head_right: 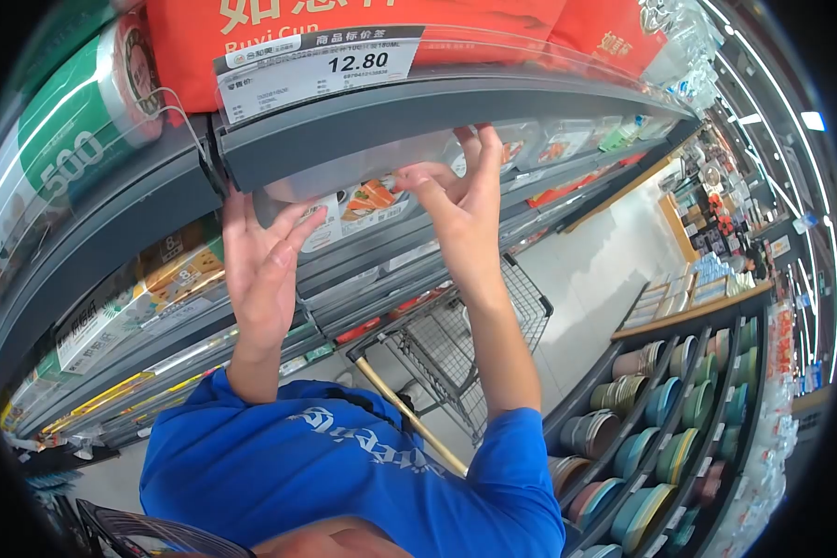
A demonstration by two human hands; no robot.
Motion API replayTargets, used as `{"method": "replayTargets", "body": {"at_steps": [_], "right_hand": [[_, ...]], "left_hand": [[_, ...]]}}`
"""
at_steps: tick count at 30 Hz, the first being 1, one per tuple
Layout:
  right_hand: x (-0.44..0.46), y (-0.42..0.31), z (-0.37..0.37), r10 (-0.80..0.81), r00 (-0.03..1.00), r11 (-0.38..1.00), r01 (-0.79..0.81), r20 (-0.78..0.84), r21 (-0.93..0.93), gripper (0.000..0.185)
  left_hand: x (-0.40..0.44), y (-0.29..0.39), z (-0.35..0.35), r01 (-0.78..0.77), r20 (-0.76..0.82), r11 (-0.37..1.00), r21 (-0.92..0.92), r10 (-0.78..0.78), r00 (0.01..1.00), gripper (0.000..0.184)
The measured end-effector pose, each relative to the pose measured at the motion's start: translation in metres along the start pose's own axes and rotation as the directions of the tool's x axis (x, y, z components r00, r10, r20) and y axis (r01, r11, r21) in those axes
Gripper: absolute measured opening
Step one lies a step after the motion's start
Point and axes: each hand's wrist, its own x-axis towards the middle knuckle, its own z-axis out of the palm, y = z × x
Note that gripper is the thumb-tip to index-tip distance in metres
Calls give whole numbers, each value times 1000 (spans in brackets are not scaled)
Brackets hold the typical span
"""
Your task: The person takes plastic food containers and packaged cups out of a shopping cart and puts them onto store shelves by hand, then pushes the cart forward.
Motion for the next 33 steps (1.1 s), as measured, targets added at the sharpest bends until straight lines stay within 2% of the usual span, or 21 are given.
{"method": "replayTargets", "body": {"at_steps": [6,9,12,14,18,24,26,30,33], "right_hand": [[-7,5,-16,30,1000,998,-30,-8,-59,67],[-9,6,-19,25,1000,996,-26,-17,-86,61],[-3,6,-19,23,1000,998,-23,-16,-55,56],[2,5,-16,31,999,999,-31,-14,21,53],[8,-1,-15,19,1000,999,-19,7,35,52],[8,-1,-13,27,999,998,-28,22,62,52],[11,1,-11,15,998,994,-21,53,105,53],[15,10,-4,14,998,998,-17,62,63,57],[14,12,-3,14,998,998,-18,59,68,60]], "left_hand": [[-6,7,3,18,42,996,91,-22,999,84],[-4,10,7,14,37,999,44,-16,999,88],[1,14,12,73,47,990,124,-79,996,93],[3,15,11,70,80,996,53,-74,994,90],[9,21,10,103,111,995,-19,-100,989,88],[10,25,6,11,186,1000,-24,-7,983,84],[11,18,3,48,134,999,-25,-45,990,78],[17,18,-2,146,102,989,-15,-144,984,66],[16,15,0,105,76,994,-12,-104,992,63]]}}
